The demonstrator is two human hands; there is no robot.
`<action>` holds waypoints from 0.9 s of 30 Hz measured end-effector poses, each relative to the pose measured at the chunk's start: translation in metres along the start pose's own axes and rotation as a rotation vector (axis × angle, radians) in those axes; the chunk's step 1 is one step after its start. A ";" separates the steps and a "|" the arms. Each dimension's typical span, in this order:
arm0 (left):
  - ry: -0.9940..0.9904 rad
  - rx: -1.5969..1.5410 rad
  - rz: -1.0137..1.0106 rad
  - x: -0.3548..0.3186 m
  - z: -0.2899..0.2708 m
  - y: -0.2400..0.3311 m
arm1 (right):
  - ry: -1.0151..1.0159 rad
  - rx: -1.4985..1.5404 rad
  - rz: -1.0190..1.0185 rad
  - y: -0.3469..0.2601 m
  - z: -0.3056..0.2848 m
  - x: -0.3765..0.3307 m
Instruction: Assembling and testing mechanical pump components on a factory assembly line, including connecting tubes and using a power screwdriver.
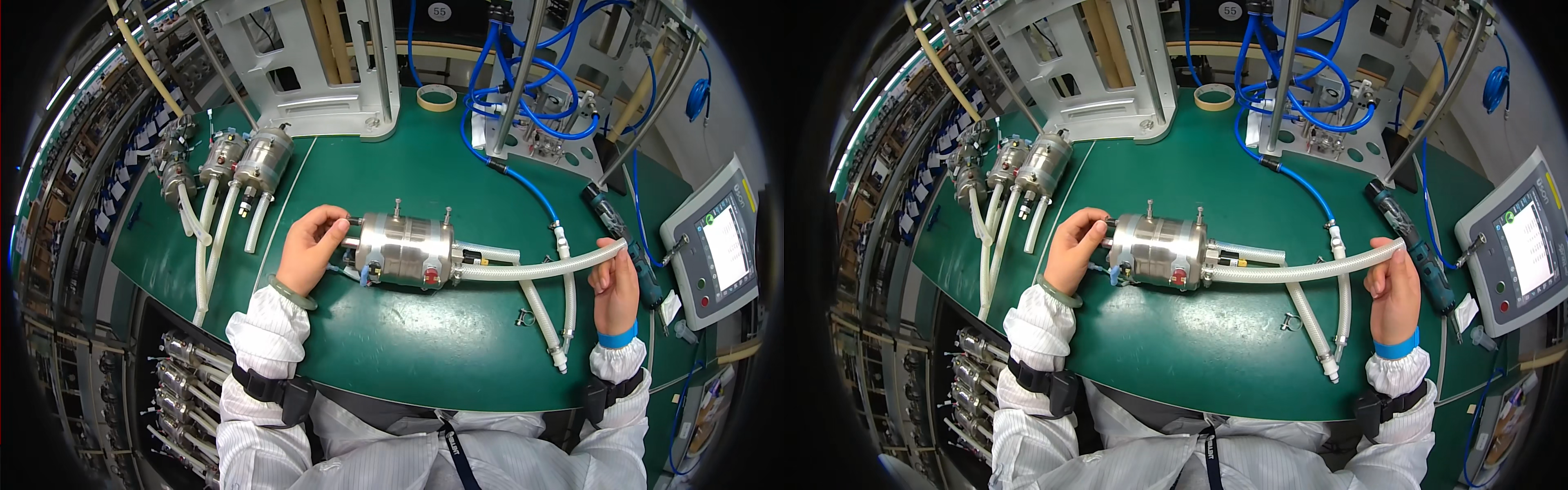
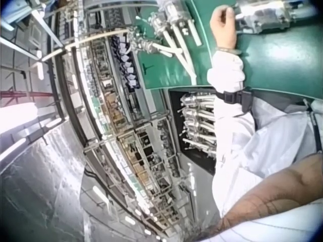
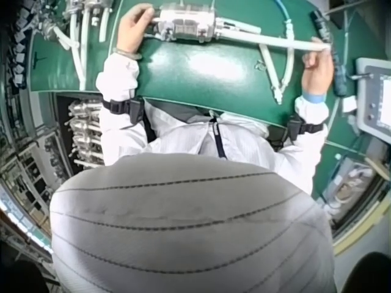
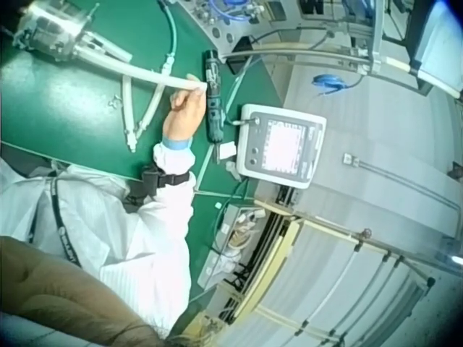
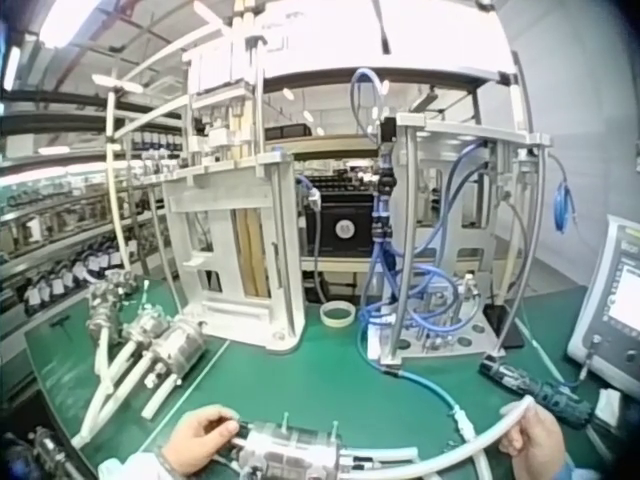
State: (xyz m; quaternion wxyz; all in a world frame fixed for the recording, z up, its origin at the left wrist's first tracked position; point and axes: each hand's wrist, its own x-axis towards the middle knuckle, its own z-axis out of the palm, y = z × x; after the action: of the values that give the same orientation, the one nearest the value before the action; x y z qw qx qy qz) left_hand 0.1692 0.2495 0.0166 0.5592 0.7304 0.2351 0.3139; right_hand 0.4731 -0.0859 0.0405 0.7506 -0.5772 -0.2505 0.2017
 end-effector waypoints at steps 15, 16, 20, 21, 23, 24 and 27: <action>-0.014 0.057 0.014 -0.001 0.001 -0.002 | -0.065 0.042 0.057 0.007 0.001 -0.001; -0.007 0.053 0.019 -0.001 0.001 -0.003 | -0.063 0.042 0.056 0.006 0.001 -0.001; -0.008 0.022 0.024 -0.001 0.001 -0.004 | -0.062 0.031 0.066 0.006 0.002 -0.001; -0.009 0.022 0.025 0.000 0.000 -0.005 | -0.060 0.029 0.071 0.006 0.002 -0.001; -0.022 0.051 0.025 0.001 -0.002 -0.008 | -0.062 0.036 0.074 0.006 0.002 -0.001; -0.022 0.052 0.025 0.001 -0.002 -0.009 | -0.065 0.042 0.078 0.006 0.002 -0.001; -0.010 0.086 0.034 0.000 -0.002 -0.011 | -0.072 0.051 0.081 0.006 0.002 -0.001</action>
State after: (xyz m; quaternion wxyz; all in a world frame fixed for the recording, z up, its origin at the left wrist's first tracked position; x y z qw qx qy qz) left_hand 0.1683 0.2541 0.0060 0.5230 0.7593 0.2331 0.3092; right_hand 0.4709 -0.0836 0.0344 0.7467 -0.5600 -0.2488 0.2588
